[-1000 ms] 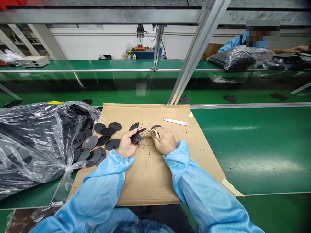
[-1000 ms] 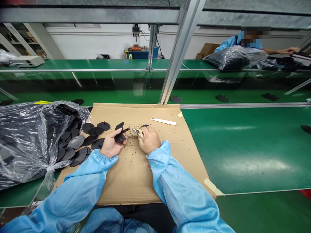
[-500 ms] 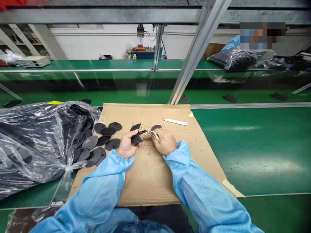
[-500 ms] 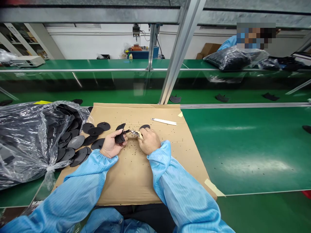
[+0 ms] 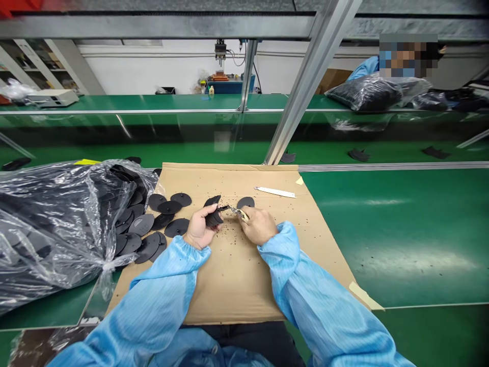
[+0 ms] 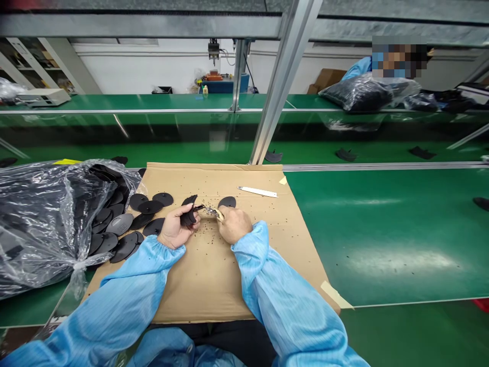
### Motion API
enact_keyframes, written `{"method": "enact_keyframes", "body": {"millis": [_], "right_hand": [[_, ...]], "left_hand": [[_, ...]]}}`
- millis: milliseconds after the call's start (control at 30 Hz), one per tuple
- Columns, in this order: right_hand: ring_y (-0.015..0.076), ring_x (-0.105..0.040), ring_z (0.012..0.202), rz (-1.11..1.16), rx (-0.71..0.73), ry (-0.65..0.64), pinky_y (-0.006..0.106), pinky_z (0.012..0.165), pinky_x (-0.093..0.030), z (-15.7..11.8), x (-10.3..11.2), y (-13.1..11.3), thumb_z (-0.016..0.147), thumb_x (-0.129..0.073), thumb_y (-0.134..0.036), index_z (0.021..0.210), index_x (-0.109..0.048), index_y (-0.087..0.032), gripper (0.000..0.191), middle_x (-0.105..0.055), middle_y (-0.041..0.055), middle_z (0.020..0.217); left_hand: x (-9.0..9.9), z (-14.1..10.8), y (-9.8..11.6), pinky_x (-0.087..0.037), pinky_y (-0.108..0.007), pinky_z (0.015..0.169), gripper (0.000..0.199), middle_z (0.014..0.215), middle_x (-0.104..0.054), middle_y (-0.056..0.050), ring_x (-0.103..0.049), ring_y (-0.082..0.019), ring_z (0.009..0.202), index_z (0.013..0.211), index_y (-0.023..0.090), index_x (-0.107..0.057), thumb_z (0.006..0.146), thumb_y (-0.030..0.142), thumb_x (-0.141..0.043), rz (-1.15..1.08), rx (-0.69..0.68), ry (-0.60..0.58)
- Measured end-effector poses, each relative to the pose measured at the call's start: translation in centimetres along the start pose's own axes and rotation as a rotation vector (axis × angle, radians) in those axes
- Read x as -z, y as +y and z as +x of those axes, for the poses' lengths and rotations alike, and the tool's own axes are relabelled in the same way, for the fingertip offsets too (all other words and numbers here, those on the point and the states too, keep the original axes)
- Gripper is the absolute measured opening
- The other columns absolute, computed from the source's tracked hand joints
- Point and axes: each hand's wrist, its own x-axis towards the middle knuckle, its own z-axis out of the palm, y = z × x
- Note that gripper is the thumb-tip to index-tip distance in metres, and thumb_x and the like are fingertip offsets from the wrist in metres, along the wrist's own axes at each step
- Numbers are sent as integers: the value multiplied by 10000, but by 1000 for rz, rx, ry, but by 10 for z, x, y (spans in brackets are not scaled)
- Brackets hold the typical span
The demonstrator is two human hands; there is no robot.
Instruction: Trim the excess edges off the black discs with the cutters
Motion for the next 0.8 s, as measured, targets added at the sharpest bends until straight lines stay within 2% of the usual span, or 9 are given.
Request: {"method": "enact_keyframes", "body": {"millis": [167,267,367,500,633,733,800], "right_hand": [[136,-496,601,338,-8,-22,236,553,-308,1,-6,0,855,-501,-302,702,-552,-200,191,-555,-15,625],[141,-499,610,451,-8,71,237,574,-347,2,-9,4,833,-492,-298,714,-558,-201,167,-553,-17,631],[160,-542,677,528,-3,201,257,634,-396,4,-12,7,840,-490,-331,787,-592,-198,175,-609,9,719],[172,-583,767,805,86,288,287,735,-454,4,-15,9,869,-500,-419,949,-605,-174,279,-640,44,832],[167,-584,766,853,200,251,289,727,-466,0,-16,5,883,-510,-433,944,-608,-165,292,-634,49,840],[170,-591,794,780,305,147,293,741,-467,-4,-14,0,892,-505,-409,911,-621,-158,276,-645,59,859],[176,-603,835,747,393,68,302,775,-471,-7,-13,-3,895,-511,-373,956,-633,-162,252,-658,66,903]], "left_hand": [[0,1,-1,-368,-211,418,106,574,-572,-18,-522,-112,508,756,103,-608,687,180,-629,14,-39,74],[2,3,-2,-393,-218,435,128,591,-584,-17,-542,-117,522,788,103,-617,674,160,-631,10,-37,80],[4,3,-4,-467,-237,516,170,621,-594,-6,-586,-128,558,773,114,-603,616,97,-664,41,-101,10],[3,0,-9,-530,-287,614,267,708,-633,-21,-647,-168,640,810,128,-588,591,100,-737,195,-140,-104],[2,-1,-10,-455,-206,491,371,736,-625,-7,-598,-113,572,886,144,-566,605,195,-803,295,-173,-123],[5,5,-10,-380,-156,448,353,668,-566,36,-510,-50,509,848,146,-542,638,240,-809,216,-254,-75],[7,9,-9,-420,-161,498,328,663,-562,35,-524,-54,540,819,143,-535,657,245,-801,126,-257,-59]]}}
